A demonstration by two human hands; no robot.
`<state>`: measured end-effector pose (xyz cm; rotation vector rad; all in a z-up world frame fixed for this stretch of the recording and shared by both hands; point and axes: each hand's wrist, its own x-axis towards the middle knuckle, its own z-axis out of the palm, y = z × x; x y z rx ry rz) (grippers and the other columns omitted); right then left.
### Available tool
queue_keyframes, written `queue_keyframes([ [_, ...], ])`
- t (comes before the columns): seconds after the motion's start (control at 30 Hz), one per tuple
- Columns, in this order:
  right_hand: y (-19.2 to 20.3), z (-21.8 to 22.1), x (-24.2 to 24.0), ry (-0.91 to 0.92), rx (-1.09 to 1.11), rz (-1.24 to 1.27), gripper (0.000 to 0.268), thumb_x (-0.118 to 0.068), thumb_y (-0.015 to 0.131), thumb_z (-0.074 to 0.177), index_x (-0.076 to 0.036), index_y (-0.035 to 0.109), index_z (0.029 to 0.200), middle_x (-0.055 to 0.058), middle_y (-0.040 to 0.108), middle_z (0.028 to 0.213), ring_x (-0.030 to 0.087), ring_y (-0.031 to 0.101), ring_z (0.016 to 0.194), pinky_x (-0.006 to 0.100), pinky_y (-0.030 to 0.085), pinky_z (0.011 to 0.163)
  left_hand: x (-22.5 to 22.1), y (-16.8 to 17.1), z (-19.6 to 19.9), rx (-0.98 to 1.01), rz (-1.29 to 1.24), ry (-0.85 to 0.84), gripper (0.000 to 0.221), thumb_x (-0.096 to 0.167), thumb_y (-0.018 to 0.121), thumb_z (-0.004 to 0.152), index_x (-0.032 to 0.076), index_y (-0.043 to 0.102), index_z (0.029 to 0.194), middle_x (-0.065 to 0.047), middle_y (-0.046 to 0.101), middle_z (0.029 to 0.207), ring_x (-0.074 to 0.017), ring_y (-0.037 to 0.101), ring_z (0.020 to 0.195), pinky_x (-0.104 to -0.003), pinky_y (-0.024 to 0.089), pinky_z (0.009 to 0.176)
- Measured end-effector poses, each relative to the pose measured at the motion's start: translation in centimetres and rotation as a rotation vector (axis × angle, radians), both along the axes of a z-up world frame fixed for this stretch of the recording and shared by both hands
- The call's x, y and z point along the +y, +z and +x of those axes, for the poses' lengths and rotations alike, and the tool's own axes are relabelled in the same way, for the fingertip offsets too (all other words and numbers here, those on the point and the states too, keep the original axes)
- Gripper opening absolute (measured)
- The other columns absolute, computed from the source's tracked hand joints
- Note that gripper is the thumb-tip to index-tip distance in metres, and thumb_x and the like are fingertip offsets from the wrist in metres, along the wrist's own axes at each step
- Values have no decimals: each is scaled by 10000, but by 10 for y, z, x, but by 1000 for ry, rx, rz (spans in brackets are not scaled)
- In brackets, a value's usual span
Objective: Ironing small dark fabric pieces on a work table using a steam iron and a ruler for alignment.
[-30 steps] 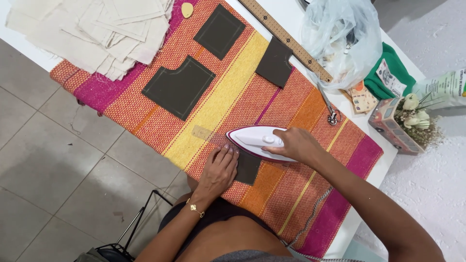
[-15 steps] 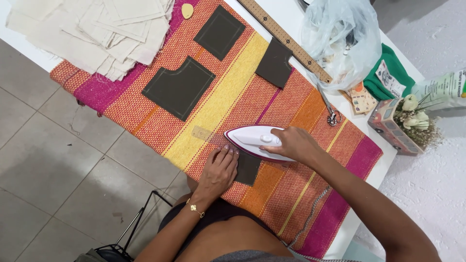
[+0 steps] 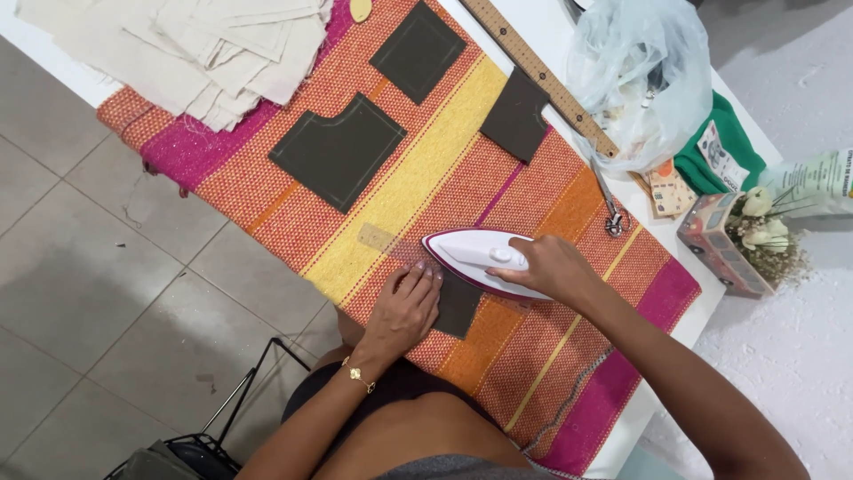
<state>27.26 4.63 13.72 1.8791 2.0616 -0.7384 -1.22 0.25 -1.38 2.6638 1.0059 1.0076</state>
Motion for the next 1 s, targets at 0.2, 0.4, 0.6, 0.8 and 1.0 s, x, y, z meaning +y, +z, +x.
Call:
queue_keyframes([
  [0.2, -1, -8, 2, 12, 8, 40, 627, -671, 749, 925, -87, 799, 1146, 245, 765, 734, 429, 793, 722, 472, 613, 649, 1, 4, 0, 5, 3, -6, 360, 200, 545, 1055, 25, 728, 1311, -148, 707, 1190, -317, 667, 1283, -497, 510, 1126],
  [0.4, 0, 2, -5, -29, 8, 29, 639, -684, 743, 917, -86, 795, 1135, 249, 769, 743, 437, 795, 738, 470, 621, 664, 3, 6, -1, 3, 7, -6, 359, 190, 559, 1043, 20, 733, 1308, -150, 712, 1181, -323, 672, 1274, -500, 515, 1116],
  [0.6, -3, 19, -12, -32, -45, 7, 662, -726, 731, 897, -114, 795, 1140, 239, 788, 773, 440, 802, 778, 485, 626, 693, 3, 8, -2, -7, 0, -7, 351, 194, 560, 1051, 18, 735, 1300, -158, 716, 1192, -328, 669, 1280, -505, 512, 1117],
  [0.8, 0, 16, -6, -24, -52, 2, 652, -723, 739, 891, -119, 795, 1131, 231, 789, 766, 435, 804, 776, 482, 623, 692, 5, 9, -2, -23, 17, -8, 357, 195, 569, 1042, 15, 738, 1300, -165, 715, 1192, -341, 671, 1278, -517, 516, 1106],
  [1.0, 0, 1, 4, -21, -17, 27, 648, -721, 743, 904, -112, 806, 1117, 234, 778, 753, 423, 800, 745, 451, 616, 662, 4, 7, -1, -21, -2, -21, 347, 191, 575, 1041, 14, 740, 1291, -161, 718, 1189, -336, 676, 1275, -512, 516, 1105],
])
